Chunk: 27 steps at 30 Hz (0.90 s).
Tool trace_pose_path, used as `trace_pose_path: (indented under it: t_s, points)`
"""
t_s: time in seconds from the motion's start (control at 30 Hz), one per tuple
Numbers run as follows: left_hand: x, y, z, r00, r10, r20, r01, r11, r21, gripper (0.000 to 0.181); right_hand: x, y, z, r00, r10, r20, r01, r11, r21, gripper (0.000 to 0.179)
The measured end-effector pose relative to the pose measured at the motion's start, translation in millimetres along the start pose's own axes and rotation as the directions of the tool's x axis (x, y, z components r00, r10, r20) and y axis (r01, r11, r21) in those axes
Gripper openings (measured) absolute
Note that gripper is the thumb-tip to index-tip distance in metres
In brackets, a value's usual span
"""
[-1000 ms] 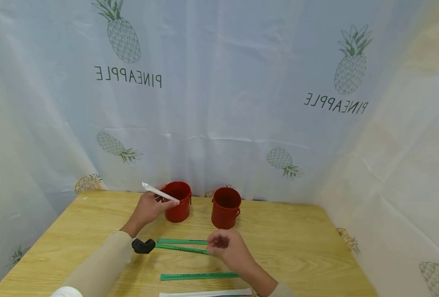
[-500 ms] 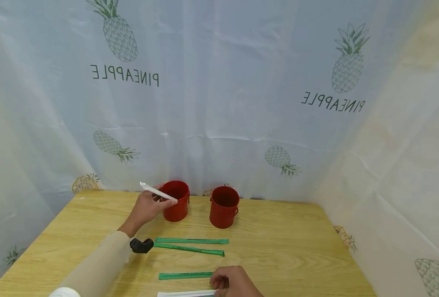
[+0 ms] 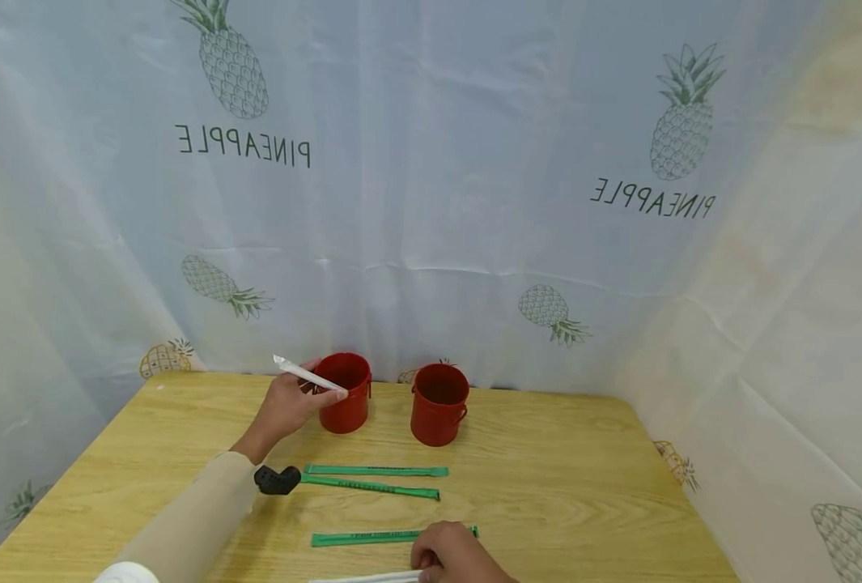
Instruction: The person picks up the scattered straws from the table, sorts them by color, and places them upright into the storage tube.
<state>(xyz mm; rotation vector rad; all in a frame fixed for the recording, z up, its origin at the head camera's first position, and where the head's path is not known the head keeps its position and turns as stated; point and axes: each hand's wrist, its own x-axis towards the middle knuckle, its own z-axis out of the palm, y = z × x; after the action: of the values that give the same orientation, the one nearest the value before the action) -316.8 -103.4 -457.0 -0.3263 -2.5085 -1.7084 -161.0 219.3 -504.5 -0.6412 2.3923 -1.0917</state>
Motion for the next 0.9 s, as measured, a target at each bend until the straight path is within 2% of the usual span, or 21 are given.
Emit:
trace_pose_path:
  t_s: [0.1,0.2,0.3,0.43,0.5,0.63,0.7,0.9]
  points:
    - [-0.4,-0.3,0.3,1.0,-0.006,0.002,0.006,1.0,-0.01,0.081,7.0,18,1,0.998,-0.051,0.041,0.054,0.994,-0.09,0.004]
    - [-0.7,-0.5,0.6,1.0,-0.006,0.003,0.006,1.0,-0.013,0.08,14.9,51,1,0.991,-0.114,0.064,0.119,0.989,-0.09,0.005]
    - [-0.3,-0.2,0.5,1.0,-0.005,0.001,0.005,1.0,-0.009,0.081,8.8,34,-9,0.995,-0.091,0.045,0.093,0.995,-0.041,0.006]
    - [1.1,0.0,0.2,1.0,-0.006,0.005,0.006,1.0,-0.008,0.078,-6.6,-17,-26,0.996,-0.079,-0.03,0.08,0.996,0.036,0.006]
    - [2.2,0.8,0.8,1.0,-0.007,0.004,0.008,1.0,-0.01,0.078,-7.3,-22,-31,0.986,-0.147,-0.073,0.15,0.988,0.042,0.005]
    - [3.7,1.6,0.8,1.0,-0.012,0.002,0.012,1.0,-0.006,0.082,-2.2,-36,-40,0.96,-0.233,-0.157,0.241,0.97,0.035,0.009]
    - [4.5,1.5,0.9,1.0,-0.01,0.005,0.01,1.0,-0.002,0.083,1.9,-42,-45,0.939,-0.277,-0.202,0.288,0.957,0.028,0.013]
    - [2.7,-0.4,1.2,1.0,-0.021,0.001,0.021,1.0,-0.014,0.086,18.0,-58,-56,0.87,-0.379,-0.317,0.4,0.916,0.003,0.004]
